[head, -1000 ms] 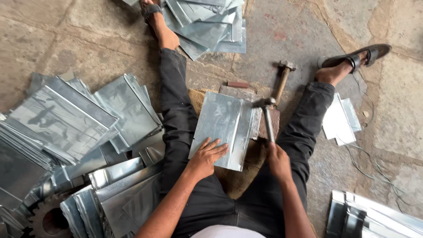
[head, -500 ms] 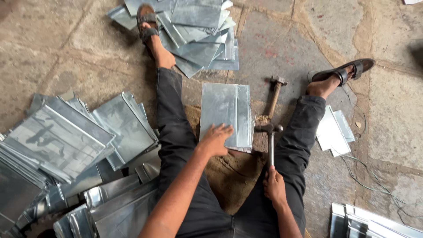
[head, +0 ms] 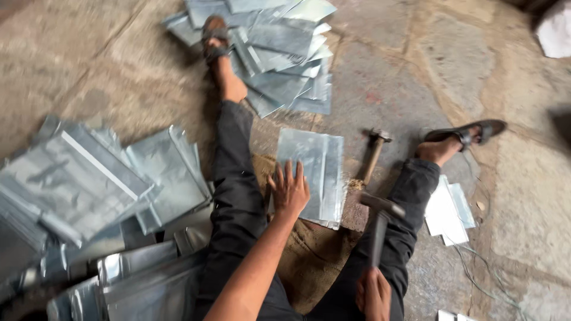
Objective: The person uses a hammer to flatten and straighten various metal sheets by hand while sitting on the floor. They pick up individual sheets from a pile and strike them repeatedly on a brick to remove bends.
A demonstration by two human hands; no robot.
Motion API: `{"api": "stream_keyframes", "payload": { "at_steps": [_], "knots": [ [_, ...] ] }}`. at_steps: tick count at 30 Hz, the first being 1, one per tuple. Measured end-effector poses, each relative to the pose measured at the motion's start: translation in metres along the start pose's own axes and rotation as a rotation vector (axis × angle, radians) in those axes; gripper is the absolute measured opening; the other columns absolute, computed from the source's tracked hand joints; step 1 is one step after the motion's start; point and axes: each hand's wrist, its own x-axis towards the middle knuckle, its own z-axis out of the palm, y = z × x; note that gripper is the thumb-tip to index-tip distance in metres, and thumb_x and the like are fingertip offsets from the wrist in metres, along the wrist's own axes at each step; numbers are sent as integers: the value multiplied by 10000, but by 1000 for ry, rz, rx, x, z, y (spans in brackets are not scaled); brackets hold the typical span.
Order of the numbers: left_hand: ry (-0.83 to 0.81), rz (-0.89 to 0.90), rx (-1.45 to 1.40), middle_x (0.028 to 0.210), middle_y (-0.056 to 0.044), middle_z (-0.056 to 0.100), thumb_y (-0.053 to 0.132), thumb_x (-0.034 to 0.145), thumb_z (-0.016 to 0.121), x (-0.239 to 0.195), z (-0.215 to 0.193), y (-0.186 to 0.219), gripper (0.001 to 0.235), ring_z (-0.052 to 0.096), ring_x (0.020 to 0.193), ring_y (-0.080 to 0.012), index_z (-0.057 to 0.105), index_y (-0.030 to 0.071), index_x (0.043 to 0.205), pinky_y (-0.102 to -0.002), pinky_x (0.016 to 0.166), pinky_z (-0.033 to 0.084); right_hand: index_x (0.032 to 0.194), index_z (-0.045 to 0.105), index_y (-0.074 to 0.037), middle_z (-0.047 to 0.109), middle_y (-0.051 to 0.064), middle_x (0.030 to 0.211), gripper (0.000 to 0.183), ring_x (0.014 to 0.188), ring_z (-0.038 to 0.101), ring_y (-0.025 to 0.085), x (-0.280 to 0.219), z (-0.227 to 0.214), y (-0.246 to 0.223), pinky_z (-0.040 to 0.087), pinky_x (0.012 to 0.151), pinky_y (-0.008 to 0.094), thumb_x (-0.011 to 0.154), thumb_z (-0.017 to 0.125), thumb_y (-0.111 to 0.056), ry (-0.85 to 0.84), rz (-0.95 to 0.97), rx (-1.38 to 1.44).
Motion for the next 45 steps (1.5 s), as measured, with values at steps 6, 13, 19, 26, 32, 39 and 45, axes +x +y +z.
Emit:
{"api": "stream_keyframes", "payload": {
  "at_steps": [6, 13, 19, 26, 32, 39, 45],
  "knots": [
    [-69, -77, 3, 1655, -197, 278, 454, 1041, 438, 0, -22, 6, 630, 236, 1495, -487, 358, 150, 1587, -669, 1124, 313, 1164, 514, 0, 490, 143, 737, 425, 375, 419, 158, -35, -16, -36, 386, 326, 356, 1047, 533, -409, -246, -385, 414],
    [-98, -85, -55, 1673, -193, 246, 462, 1055, 413, -13, -21, 2, 619, 228, 1504, -490, 345, 168, 1596, -680, 1129, 364, 1162, 568, -35, 555, 109, 769, 313, 480, 497, 163, -50, -31, -36, 413, 402, 334, 1041, 548, -324, -231, -551, 403],
    [-169, -83, -44, 1673, -173, 215, 452, 1045, 403, 4, -19, 3, 623, 204, 1507, -492, 318, 174, 1597, -690, 1127, 333, 1135, 607, -71, 613, 74, 780, 226, 567, 573, 164, -11, 13, -46, 453, 474, 323, 1047, 541, -268, 40, -738, 30],
    [13, -69, -100, 1698, -124, 239, 417, 1083, 409, 7, -15, 3, 571, 264, 1504, -494, 367, 187, 1604, -663, 1136, 360, 1237, 638, 3, 507, 135, 656, 342, 451, 441, 167, -15, 63, -125, 357, 364, 309, 1074, 527, -276, -82, -448, -312],
    [-7, -91, -101, 1644, -134, 321, 413, 1017, 474, 10, -13, 8, 578, 291, 1450, -487, 426, 185, 1545, -678, 1064, 371, 1446, 512, -85, 604, 64, 791, 426, 494, 515, 104, -30, 61, -111, 431, 429, 236, 1096, 518, -329, -12, -899, 333],
    [89, -21, -51, 1617, -157, 373, 392, 1055, 462, 9, -11, 3, 556, 320, 1472, -434, 454, 138, 1550, -632, 1137, 344, 1273, 703, 22, 571, 47, 701, 377, 550, 486, 112, 10, 69, -106, 384, 460, 289, 1051, 628, -273, -27, -297, -462],
    [36, -48, -86, 1622, -131, 381, 376, 1042, 463, -1, -9, 6, 544, 346, 1469, -416, 462, 141, 1532, -605, 1139, 342, 1403, 601, -40, 572, -26, 673, 426, 460, 467, 41, -41, 63, -94, 349, 400, 236, 1035, 540, -246, 53, -599, -20]
  ]
}}
